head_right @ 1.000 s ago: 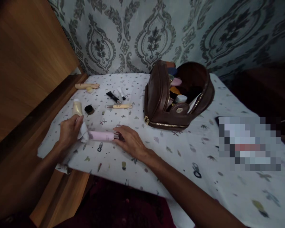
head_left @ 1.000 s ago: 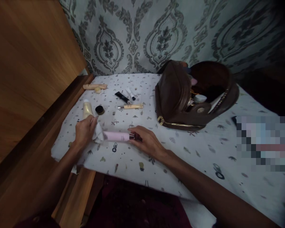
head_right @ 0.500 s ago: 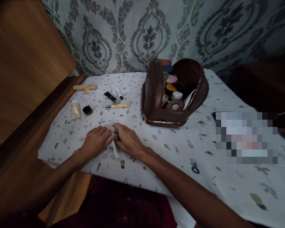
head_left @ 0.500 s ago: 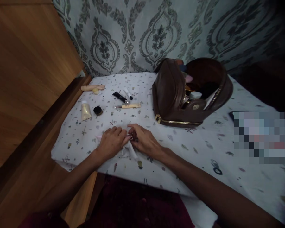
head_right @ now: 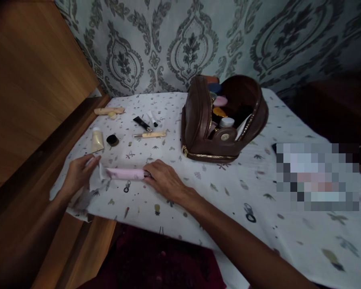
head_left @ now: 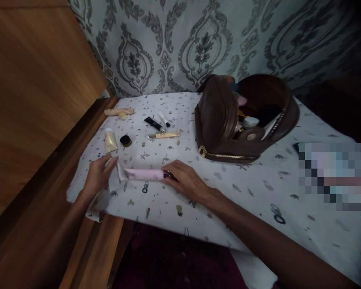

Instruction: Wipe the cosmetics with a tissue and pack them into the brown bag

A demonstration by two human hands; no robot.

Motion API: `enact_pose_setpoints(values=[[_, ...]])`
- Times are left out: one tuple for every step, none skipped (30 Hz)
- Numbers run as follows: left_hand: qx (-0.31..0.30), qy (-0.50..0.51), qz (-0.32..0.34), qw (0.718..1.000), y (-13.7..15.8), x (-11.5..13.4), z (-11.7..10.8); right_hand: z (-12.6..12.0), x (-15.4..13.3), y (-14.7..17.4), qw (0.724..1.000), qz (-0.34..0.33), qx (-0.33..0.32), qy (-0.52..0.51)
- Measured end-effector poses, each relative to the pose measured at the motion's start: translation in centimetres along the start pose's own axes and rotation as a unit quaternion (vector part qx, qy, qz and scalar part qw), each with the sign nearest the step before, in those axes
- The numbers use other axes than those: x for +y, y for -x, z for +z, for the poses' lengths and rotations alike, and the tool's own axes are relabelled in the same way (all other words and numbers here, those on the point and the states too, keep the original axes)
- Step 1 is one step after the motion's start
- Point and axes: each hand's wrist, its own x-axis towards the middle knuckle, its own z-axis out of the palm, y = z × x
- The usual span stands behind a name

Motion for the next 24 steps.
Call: enact_pose_setpoints(values=[[0.035,0.021,-0.005,0.999,-0.4,0.1,-0.4,-0.1,0.0,0.0,1.0,-0.008,0.006,0.004],[0.073,0.036,-0.002,0.997,-0.7,0.5,-0.7,-0.1,0.0,-0.1,1.0,-0.018,0.015,0.013],[0.109,0.045,0.008,0.993,-1.0,1.0,-1.0,-0.2,0.0,-0.1,0.999,-0.032,0.028,0.028],[0.138,0.048,0.023,0.989,-1.2,1.8,-1.1,-0.3,-0.1,-0.2,0.997,-0.049,0.041,0.047],[0.158,0.047,0.043,0.985,-1.3,2.7,-0.9,-0.3,-0.2,-0.3,0.994,-0.068,0.051,0.068],[0.165,0.045,0.071,0.983,-1.2,3.6,-0.6,-0.3,-0.3,-0.4,0.991,-0.089,0.054,0.087],[0.152,0.042,0.107,0.982,-0.9,4.7,0.0,-0.3,-0.3,-0.4,0.988,-0.106,0.051,0.1],[0.116,0.041,0.15,0.981,-0.5,5.7,0.8,-0.4,-0.3,-0.4,0.986,-0.117,0.045,0.106],[0.061,0.041,0.196,0.978,0.1,6.7,1.8,-0.4,-0.3,-0.4,0.986,-0.123,0.038,0.104],[-0.009,0.038,0.237,0.971,0.7,7.5,2.9,-0.4,-0.3,-0.4,0.988,-0.12,0.03,0.094],[-0.078,0.026,0.264,0.961,1.3,8.2,3.9,-0.4,-0.1,-0.3,0.99,-0.112,0.023,0.08],[-0.119,0.006,0.273,0.955,1.9,8.7,4.9,-0.5,0.1,-0.2,0.993,-0.099,0.017,0.063],[-0.141,-0.018,0.274,0.951,2.5,9.0,5.7,-0.5,0.3,-0.2,0.995,-0.086,0.009,0.045],[-0.148,-0.045,0.271,0.95,2.9,9.0,6.2,-0.6,0.5,-0.1,0.997,-0.076,0.001,0.029],[-0.144,-0.071,0.268,0.95,3.2,8.7,6.5,-0.7,0.7,-0.1,0.997,-0.07,-0.006,0.016],[-0.138,-0.094,0.27,0.948,3.4,8.2,6.6,-0.7,0.9,-0.1,0.998,-0.066,-0.012,0.008],[-0.13,-0.114,0.276,0.946,3.5,7.5,6.5,-0.7,1.0,-0.2,0.998,-0.066,-0.016,0.004],[-0.125,-0.131,0.285,0.941,3.6,6.7,6.2,-0.7,1.1,-0.2,0.998,-0.064,-0.018,0.003],[-0.119,-0.147,0.295,0.937,3.7,5.7,5.9,-0.7,1.2,-0.2,0.998,-0.061,-0.018,0.003],[-0.114,-0.161,0.305,0.932,3.8,4.7,5.5,-0.7,1.2,-0.3,0.998,-0.056,-0.016,0.004],[-0.107,-0.174,0.312,0.928,3.9,3.7,5.0,-0.7,1.2,-0.3,0.999,-0.052,-0.015,0.003],[-0.102,-0.185,0.315,0.925,4.0,2.8,4.6,-0.6,1.2,-0.3,0.999,-0.049,-0.014,0.001],[-0.097,-0.194,0.315,0.924,4.2,2.0,4.3,-0.6,1.3,-0.2,0.999,-0.046,-0.015,-0.006],[-0.092,-0.201,0.313,0.924,4.5,1.4,4.0,-0.6,1.3,-0.2,0.999,-0.043,-0.015,-0.018]])
